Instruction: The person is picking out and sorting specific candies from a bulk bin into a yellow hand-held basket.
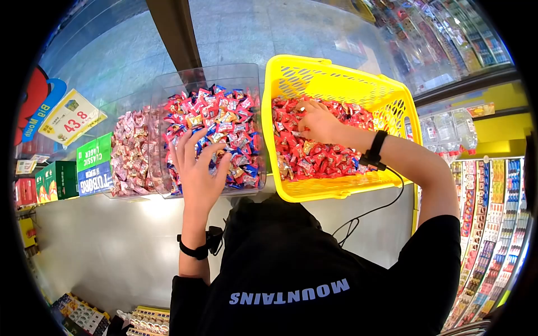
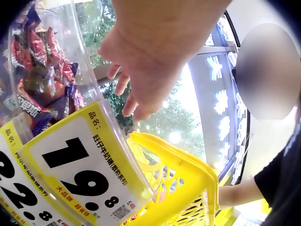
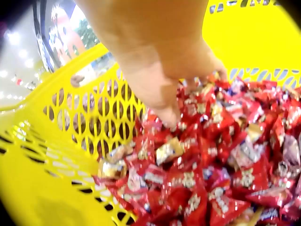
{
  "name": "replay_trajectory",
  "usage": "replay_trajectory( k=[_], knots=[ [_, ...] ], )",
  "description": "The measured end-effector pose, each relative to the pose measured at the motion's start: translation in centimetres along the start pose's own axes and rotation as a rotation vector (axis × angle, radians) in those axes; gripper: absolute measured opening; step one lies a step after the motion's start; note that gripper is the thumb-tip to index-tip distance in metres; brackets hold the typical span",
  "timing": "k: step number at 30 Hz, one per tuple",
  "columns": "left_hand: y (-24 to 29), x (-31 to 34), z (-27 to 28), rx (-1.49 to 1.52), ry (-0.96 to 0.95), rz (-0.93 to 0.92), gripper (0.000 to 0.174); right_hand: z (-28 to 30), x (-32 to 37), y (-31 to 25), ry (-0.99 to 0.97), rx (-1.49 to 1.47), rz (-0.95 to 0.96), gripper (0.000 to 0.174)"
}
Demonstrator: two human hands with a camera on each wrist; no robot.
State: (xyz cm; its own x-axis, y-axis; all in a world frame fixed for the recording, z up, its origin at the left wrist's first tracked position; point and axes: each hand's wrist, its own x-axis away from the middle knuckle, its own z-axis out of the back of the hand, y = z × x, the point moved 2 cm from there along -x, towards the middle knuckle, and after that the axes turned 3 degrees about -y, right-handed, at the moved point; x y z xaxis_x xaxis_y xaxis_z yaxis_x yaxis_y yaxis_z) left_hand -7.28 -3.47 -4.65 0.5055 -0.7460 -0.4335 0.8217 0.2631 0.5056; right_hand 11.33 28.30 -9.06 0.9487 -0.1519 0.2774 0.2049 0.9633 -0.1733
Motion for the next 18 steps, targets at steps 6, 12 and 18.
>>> replay_trajectory(
  k=[6,12,18],
  knots=[
    [0.8,-1.8,0.7,0.153,-0.03,-0.121,0.027,9.3,1.2,-2.9,-0.047,-0.256,0.025,0.017],
    [3.6,-3.7,0.9,0.326,-0.073,-0.26,0.037,14.4,3.2,-11.5,0.143,-0.414,0.258,0.015],
    [3.3,-4.4,1.4,0.273,0.004,-0.317,0.022,14.7,2.7,-13.1,0.185,-0.415,0.235,0.017]
  ],
)
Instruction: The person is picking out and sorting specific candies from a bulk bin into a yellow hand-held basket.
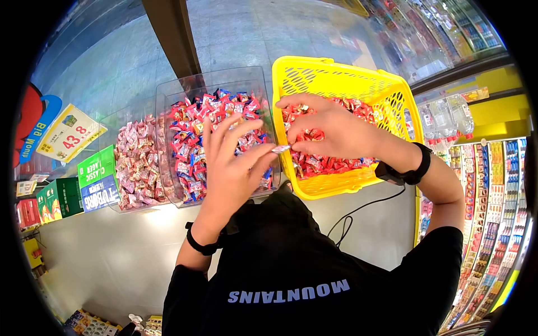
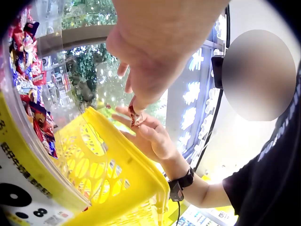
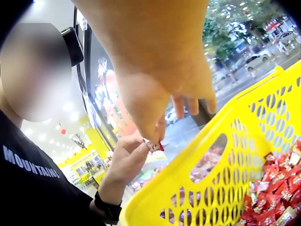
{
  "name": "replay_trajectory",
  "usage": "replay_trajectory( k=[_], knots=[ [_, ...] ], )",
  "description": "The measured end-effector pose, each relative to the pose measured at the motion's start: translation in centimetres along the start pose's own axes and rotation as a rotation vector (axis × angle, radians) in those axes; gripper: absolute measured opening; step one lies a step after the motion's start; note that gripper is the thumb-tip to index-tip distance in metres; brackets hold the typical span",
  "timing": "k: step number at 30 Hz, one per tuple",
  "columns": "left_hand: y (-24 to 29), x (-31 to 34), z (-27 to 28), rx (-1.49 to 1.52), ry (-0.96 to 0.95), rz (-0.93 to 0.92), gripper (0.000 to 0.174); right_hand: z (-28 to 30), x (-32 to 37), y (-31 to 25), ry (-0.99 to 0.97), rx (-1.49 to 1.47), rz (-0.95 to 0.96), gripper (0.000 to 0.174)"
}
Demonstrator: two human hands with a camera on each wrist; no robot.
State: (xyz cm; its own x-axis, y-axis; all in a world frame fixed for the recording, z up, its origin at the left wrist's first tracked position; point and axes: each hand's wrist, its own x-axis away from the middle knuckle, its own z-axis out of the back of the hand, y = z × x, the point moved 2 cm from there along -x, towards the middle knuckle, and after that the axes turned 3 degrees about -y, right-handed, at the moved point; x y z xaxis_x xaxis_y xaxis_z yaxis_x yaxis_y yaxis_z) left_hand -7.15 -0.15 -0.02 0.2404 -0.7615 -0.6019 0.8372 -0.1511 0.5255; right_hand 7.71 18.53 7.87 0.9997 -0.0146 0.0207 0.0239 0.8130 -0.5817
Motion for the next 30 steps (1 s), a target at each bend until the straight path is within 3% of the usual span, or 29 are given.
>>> replay_trajectory(
  k=[7,13,17,21,24,30],
  knots=[
    [-4.4,2.8,0.9,-0.229,0.057,0.212,0.015,-2.9,-0.6,11.5,-0.349,0.193,-0.294,0.029],
    [-5.6,5.3,-0.8,-0.391,0.004,0.358,0.017,-9.0,-1.4,15.6,-0.268,0.421,-0.229,0.045],
    [-4.0,4.2,-0.6,-0.419,0.031,0.377,0.02,-12.6,-2.6,20.7,-0.127,0.501,-0.185,0.033],
    [-2.5,2.5,-0.9,-0.389,0.045,0.318,0.021,-9.6,-1.5,17.7,-0.08,0.586,-0.107,0.023],
    [-1.4,1.0,-1.1,-0.318,0.051,0.262,0.025,-6.0,-2.0,15.5,-0.183,0.158,-0.159,0.018],
    [0.7,-3.6,-1.8,-0.143,-0.077,0.056,0.04,0.1,-1.5,8.4,0.093,-0.176,0.195,0.014]
  ],
)
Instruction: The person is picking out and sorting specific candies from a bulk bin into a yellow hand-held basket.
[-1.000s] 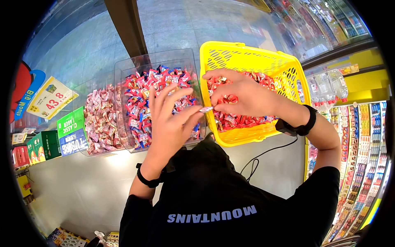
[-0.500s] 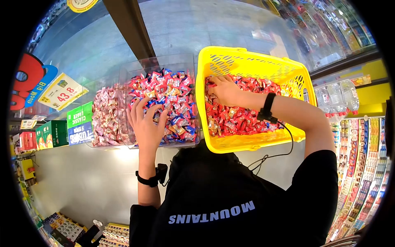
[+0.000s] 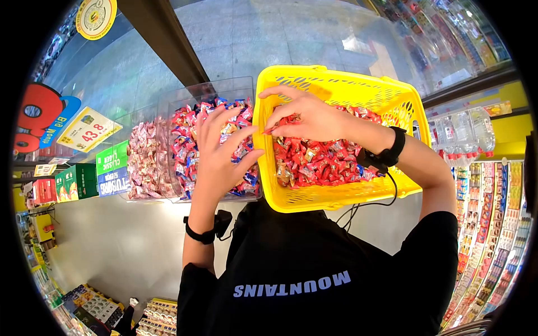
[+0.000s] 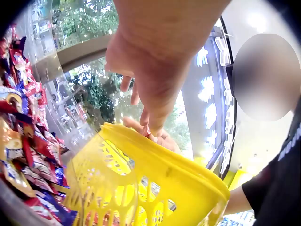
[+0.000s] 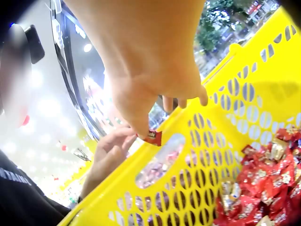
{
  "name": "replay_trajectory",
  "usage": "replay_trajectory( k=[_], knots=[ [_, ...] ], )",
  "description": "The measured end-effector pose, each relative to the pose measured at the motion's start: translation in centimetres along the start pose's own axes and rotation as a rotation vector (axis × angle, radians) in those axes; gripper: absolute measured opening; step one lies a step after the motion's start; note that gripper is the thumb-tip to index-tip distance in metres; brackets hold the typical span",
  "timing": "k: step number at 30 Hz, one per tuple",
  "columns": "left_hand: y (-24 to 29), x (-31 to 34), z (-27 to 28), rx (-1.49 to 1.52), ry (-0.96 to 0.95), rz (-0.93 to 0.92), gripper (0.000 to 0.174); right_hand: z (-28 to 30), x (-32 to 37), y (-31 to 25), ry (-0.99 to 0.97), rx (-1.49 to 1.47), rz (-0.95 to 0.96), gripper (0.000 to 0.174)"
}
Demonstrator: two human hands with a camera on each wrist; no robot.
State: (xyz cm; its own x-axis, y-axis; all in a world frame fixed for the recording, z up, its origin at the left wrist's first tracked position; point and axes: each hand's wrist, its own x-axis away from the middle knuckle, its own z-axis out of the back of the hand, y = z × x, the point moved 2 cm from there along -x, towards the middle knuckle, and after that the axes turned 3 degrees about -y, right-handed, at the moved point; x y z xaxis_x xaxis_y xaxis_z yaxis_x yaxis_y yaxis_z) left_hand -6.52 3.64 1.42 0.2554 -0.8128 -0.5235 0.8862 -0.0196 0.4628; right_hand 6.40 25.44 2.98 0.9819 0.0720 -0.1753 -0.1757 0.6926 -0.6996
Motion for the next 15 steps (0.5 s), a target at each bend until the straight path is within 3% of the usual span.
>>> replay_trajectory(
  k=[3,10,12,15],
  knots=[
    [0.0,-1.2,-0.6,-0.011,0.037,-0.068,0.033,0.1,-0.3,-1.7,0.015,-0.088,0.054,0.015],
    [0.4,-2.8,1.7,-0.165,0.037,-0.132,0.017,0.3,-0.6,-1.7,0.03,-0.026,-0.038,0.024],
    [-0.7,-3.0,2.4,-0.196,0.018,-0.088,0.016,0.2,-0.3,-0.2,0.019,0.006,-0.124,0.029],
    [-5.5,-1.7,2.5,-0.266,0.003,0.046,0.016,-1.9,1.4,6.3,-0.146,0.27,-0.194,0.033]
  ],
)
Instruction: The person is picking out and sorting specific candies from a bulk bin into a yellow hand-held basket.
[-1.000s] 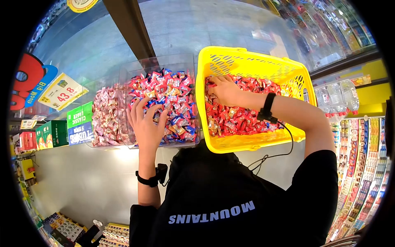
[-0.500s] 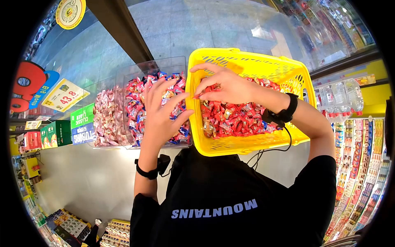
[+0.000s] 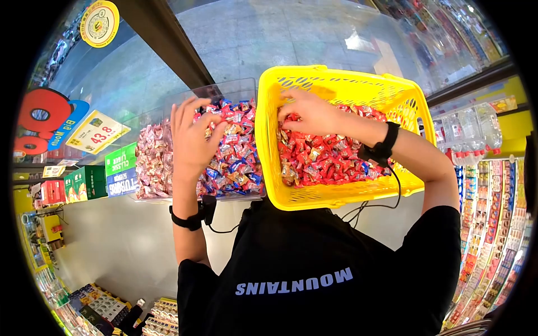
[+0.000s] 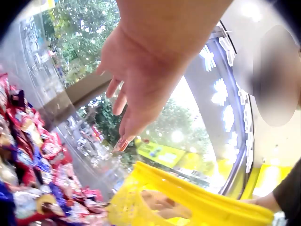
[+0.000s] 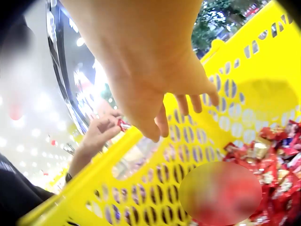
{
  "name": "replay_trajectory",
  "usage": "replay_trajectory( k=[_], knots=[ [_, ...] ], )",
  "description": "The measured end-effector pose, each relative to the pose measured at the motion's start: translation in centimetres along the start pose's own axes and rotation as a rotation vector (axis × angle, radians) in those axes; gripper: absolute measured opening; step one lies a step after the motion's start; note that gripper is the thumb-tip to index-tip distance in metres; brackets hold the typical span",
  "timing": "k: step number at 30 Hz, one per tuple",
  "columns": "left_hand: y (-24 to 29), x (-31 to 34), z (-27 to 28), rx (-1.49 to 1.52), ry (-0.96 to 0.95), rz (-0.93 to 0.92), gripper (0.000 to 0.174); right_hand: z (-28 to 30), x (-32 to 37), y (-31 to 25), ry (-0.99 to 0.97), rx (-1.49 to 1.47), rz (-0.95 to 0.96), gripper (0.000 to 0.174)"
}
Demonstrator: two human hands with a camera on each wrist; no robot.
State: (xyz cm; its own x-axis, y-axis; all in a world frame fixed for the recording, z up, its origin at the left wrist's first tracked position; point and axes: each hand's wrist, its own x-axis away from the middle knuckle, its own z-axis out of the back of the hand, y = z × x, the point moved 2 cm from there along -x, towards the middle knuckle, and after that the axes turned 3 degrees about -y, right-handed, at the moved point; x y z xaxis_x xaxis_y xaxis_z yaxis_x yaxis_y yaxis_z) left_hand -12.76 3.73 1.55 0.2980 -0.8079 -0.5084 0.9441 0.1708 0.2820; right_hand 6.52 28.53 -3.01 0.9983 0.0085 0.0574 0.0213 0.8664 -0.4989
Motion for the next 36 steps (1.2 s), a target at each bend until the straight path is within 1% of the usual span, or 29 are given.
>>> replay_trajectory(
  k=[1,3,4,5,7,8,9,10,11,13,14,17,21,27,30,33,36],
  knots=[
    [-1.6,0.8,-0.7,-0.037,-0.038,0.04,0.02,-1.3,0.2,1.1,-0.022,0.095,-0.029,0.034],
    [-2.8,2.4,-2.1,-0.099,-0.052,0.083,0.024,-3.7,0.7,2.8,-0.068,0.28,-0.093,0.037],
    [-3.0,3.0,-2.5,-0.129,-0.061,0.105,0.026,-4.9,0.8,3.3,-0.057,0.327,-0.091,0.038],
    [-3.1,3.4,-2.8,-0.079,-0.077,0.096,0.034,-6.0,1.0,3.7,-0.045,0.375,-0.089,0.039],
    [-1.9,4.0,-3.5,-0.057,-0.089,0.068,0.036,-6.6,1.4,3.3,-0.035,0.502,-0.07,0.042],
    [-1.4,4.4,-3.9,-0.047,-0.095,0.057,0.038,-6.7,1.4,3.3,-0.06,0.488,-0.093,0.042],
    [-1.3,5.2,-4.5,-0.014,-0.135,0.069,0.045,-6.4,1.4,3.1,-0.086,0.473,-0.115,0.041],
    [-1.2,5.9,-5.0,-0.02,-0.153,0.081,0.046,-6.2,1.3,3.1,-0.112,0.458,-0.136,0.041],
    [-1.0,6.5,-5.6,-0.025,-0.171,0.091,0.048,-6.1,1.5,3.4,-0.076,0.413,-0.122,0.038],
    [-0.9,7.6,-6.4,-0.028,-0.217,0.117,0.052,-6.2,1.4,4.2,-0.099,0.37,-0.131,0.041],
    [-1.1,7.9,-6.6,-0.026,-0.211,0.129,0.052,-6.3,1.5,4.6,-0.109,0.35,-0.137,0.042],
    [-1.0,7.6,-6.4,-0.028,-0.194,0.151,0.054,-6.1,1.3,3.0,-0.023,0.339,-0.116,0.038],
    [-1.3,7.7,-6.9,-0.034,-0.192,0.14,0.054,-7.3,0.4,2.0,-0.037,0.301,-0.142,0.039],
    [-1.5,7.4,-7.1,0.013,-0.176,0.134,0.053,-7.0,0.1,1.8,-0.133,0.285,-0.154,0.031],
    [-1.8,7.4,-7.6,0.019,-0.154,0.125,0.052,-7.3,-0.6,1.8,-0.18,0.281,-0.192,0.026],
    [-1.8,7.1,-7.4,0.029,-0.157,0.122,0.05,-7.9,-0.4,1.7,-0.106,0.374,-0.18,0.023],
    [-1.2,7.1,-7.1,0.023,-0.143,0.127,0.048,-8.3,-0.8,2.8,-0.089,0.27,-0.136,0.029]
  ],
)
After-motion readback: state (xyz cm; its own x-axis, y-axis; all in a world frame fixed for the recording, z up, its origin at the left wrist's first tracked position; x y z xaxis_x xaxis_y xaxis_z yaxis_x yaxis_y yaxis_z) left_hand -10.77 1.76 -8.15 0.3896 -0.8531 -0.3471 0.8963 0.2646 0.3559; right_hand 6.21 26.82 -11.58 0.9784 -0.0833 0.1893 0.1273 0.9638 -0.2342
